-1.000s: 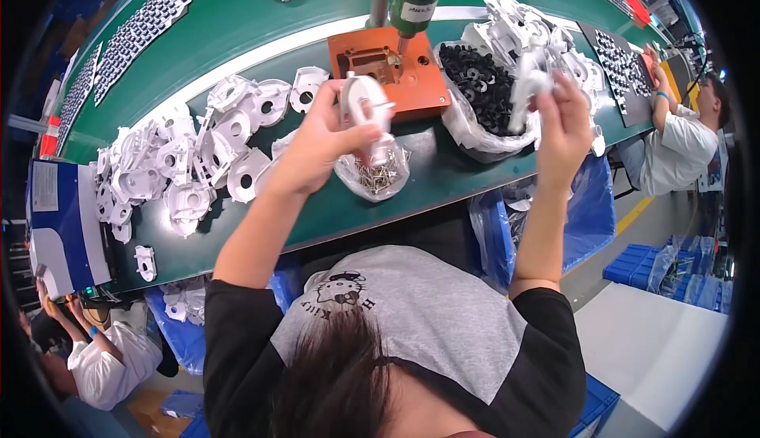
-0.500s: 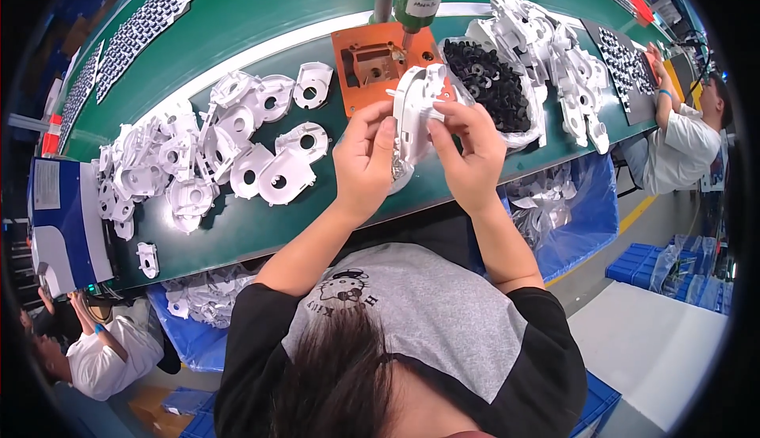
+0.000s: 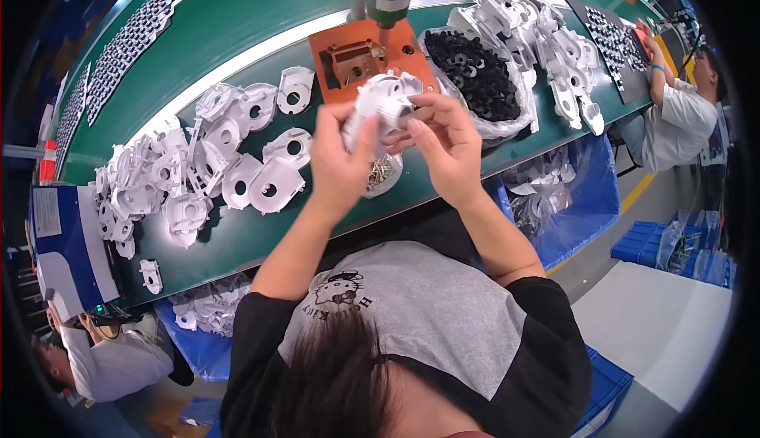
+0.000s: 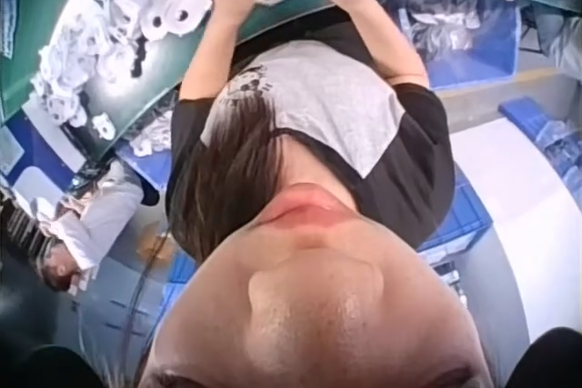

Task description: Using a manual press machine to assemble white and black plastic components on an electronics assembly line.

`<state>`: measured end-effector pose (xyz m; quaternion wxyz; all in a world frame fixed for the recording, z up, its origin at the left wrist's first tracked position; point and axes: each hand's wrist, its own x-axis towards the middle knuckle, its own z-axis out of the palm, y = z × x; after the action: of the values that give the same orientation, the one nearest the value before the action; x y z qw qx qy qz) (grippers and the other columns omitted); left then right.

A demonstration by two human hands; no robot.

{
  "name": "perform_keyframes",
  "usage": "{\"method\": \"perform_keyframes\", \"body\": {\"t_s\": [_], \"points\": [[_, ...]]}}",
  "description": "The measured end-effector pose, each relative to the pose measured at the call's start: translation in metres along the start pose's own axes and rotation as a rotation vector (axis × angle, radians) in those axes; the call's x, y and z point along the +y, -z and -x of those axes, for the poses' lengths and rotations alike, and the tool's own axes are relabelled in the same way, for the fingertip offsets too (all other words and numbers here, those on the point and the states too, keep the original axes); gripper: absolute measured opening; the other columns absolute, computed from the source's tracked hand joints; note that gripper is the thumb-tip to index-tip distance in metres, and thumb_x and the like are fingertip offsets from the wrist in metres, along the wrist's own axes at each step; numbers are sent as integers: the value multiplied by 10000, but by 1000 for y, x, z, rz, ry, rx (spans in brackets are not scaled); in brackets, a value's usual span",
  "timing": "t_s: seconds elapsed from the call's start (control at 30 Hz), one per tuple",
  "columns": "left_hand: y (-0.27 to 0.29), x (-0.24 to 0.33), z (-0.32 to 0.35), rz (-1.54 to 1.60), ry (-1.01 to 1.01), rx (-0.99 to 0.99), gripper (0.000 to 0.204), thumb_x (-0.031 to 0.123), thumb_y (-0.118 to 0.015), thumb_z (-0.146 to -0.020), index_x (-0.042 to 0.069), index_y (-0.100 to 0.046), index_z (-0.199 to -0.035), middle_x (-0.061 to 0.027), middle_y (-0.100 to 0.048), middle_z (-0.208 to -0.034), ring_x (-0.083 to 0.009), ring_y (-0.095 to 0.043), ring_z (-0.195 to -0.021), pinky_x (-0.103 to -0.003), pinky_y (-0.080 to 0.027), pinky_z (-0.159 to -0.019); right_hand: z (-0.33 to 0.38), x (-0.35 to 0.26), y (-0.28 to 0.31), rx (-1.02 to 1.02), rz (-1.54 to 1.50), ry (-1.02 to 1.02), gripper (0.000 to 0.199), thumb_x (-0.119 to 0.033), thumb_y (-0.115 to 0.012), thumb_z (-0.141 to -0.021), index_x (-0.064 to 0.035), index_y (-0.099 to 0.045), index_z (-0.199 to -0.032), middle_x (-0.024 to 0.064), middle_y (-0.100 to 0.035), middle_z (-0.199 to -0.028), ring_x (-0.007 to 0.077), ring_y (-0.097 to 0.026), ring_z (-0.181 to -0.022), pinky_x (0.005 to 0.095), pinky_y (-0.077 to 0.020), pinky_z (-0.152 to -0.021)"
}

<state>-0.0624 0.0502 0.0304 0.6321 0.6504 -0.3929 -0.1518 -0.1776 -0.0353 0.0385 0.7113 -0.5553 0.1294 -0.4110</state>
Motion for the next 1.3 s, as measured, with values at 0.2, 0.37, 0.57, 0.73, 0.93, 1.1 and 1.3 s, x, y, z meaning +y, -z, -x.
{"method": "perform_keyframes", "body": {"t_s": [0.2,0.37,0.57,0.73,0.93,1.1,1.3], "points": [[30,-30,-94,74,299,-240,375,319,-648,-831,-31,-592,-952,-69,-613,-819,-109,-544,-720,-252,-424,-625,-60,-15,84,212,988,282,222,-32,-599,-791,-9,-594,-1012,109,-567,-907,180,-601,-755,286,-491,-636],[31,-39,-160,-313,174,-526,350,329,-710,-765,-13,-634,-767,-101,-617,-799,-156,-579,-741,-294,-451,-654,-94,0,133,10,1416,244,235,-143,-629,-792,-66,-653,-1013,153,-571,-946,327,-536,-925,397,-434,-823],[6,-70,-157,-811,-217,-146,293,292,-698,-754,49,-610,-892,-156,-516,-1027,-333,-471,-1005,-480,-356,-841,-102,8,124,-49,1468,229,122,-143,-624,-776,-70,-677,-859,149,-563,-865,318,-548,-871,393,-450,-763],[5,-64,-130,-902,-524,-46,230,174,-642,-747,64,-557,-931,-80,-513,-1001,-291,-473,-990,-438,-346,-847,-102,5,125,-49,1350,127,106,-118,-616,-774,-42,-658,-835,131,-568,-813,311,-570,-818,387,-457,-715],[25,-63,-107,-876,-608,-362,352,217,-581,-809,-17,-533,-1067,-157,-526,-1139,-337,-475,-1105,-438,-348,-958,-99,-5,122,27,1341,220,119,-71,-617,-808,0,-635,-902,96,-567,-792,196,-562,-675,282,-452,-656],[24,-55,-76,-935,-644,-469,705,426,-584,-817,-150,-428,-1193,-299,-437,-1266,-390,-372,-1252,-455,-256,-1076,-103,-2,93,111,1116,325,120,-94,-622,-800,-18,-665,-882,109,-609,-803,232,-581,-666,303,-462,-632],[12,-59,-73,-852,-707,-364,655,325,-717,-706,-83,-482,-1160,-310,-466,-1215,-428,-424,-1192,-460,-297,-1049,-124,31,53,-191,985,242,145,-93,-629,-795,15,-649,-890,90,-655,-912,211,-625,-769,270,-477,-690]]}}
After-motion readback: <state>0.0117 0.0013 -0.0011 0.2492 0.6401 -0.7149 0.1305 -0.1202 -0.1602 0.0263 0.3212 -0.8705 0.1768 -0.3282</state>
